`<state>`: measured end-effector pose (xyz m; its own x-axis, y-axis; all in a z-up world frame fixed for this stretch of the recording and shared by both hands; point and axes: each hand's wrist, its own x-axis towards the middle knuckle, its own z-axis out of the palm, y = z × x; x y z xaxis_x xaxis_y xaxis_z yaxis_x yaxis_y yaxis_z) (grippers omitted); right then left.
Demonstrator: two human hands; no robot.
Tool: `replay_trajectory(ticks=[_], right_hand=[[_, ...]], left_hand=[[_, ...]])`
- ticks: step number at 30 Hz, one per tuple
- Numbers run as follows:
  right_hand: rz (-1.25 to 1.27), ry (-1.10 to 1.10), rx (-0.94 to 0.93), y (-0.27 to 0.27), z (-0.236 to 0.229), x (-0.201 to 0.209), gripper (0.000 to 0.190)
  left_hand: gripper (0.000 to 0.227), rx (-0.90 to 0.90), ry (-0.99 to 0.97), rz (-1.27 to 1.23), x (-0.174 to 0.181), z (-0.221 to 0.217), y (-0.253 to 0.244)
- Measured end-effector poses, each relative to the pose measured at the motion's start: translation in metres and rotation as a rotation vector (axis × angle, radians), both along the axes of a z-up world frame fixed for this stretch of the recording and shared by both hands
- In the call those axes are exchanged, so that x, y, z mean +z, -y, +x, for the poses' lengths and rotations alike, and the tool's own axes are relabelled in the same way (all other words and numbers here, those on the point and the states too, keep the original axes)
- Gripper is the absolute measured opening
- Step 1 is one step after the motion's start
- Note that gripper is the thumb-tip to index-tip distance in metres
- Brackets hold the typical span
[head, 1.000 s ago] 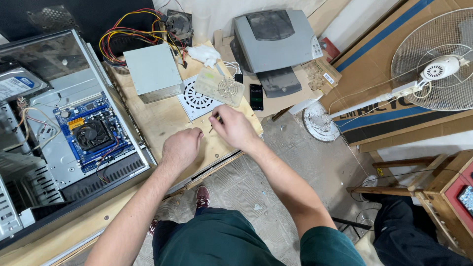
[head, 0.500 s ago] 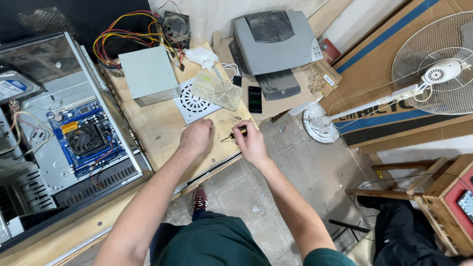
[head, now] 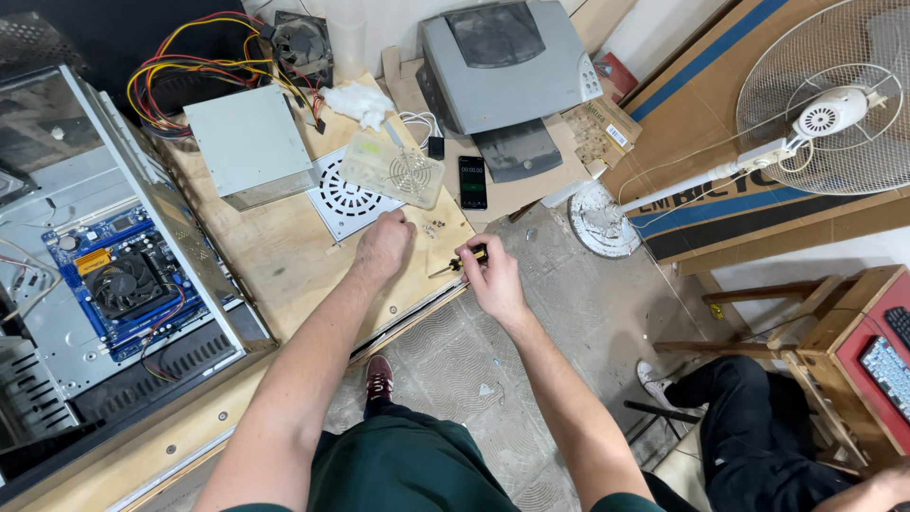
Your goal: The person installs a motherboard into a desktop computer case. They align the board, secure it with screws using a screwdriver, and connect internal cables.
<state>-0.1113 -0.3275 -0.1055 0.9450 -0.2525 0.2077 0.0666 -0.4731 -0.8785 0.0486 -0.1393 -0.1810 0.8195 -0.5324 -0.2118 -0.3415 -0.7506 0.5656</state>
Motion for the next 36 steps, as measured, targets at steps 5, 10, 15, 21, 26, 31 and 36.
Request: replay_trajectory(ticks=[5,10,15,21,26,31,36], right_hand=[[0.009,0.006,0.019,-0.002,0.004,0.005,0.017],[0.009,0.005,0.021,-0.006,0.001,0.009,0.017],[0.027,0.007,0.028,-0.008,0.002,0.010,0.018],[0.064,0.032,0.044,-0.011,0.007,0.012,0.017],[0.069,0.075,0.072,-0.011,0.014,0.012,0.016],[0.073,0.104,0.068,-0.020,0.020,0.036,0.014],[0.089,0.155,0.085,-0.024,0.034,0.054,0.012]], left_hand=[[0.024,0.085,-0.121,-0.105,-0.002,0.001,-0.001],[0.012,-0.194,0.282,0.132,-0.036,0.010,0.005],[0.012,-0.224,0.344,0.152,-0.037,0.009,-0.002],[0.011,-0.176,0.239,0.061,-0.017,0.010,-0.009],[0.018,-0.026,-0.084,-0.226,-0.005,0.012,-0.015],[0.021,0.105,-0.303,-0.385,0.020,0.009,-0.030],[0.034,0.237,-0.586,-0.768,0.057,0.002,-0.040]])
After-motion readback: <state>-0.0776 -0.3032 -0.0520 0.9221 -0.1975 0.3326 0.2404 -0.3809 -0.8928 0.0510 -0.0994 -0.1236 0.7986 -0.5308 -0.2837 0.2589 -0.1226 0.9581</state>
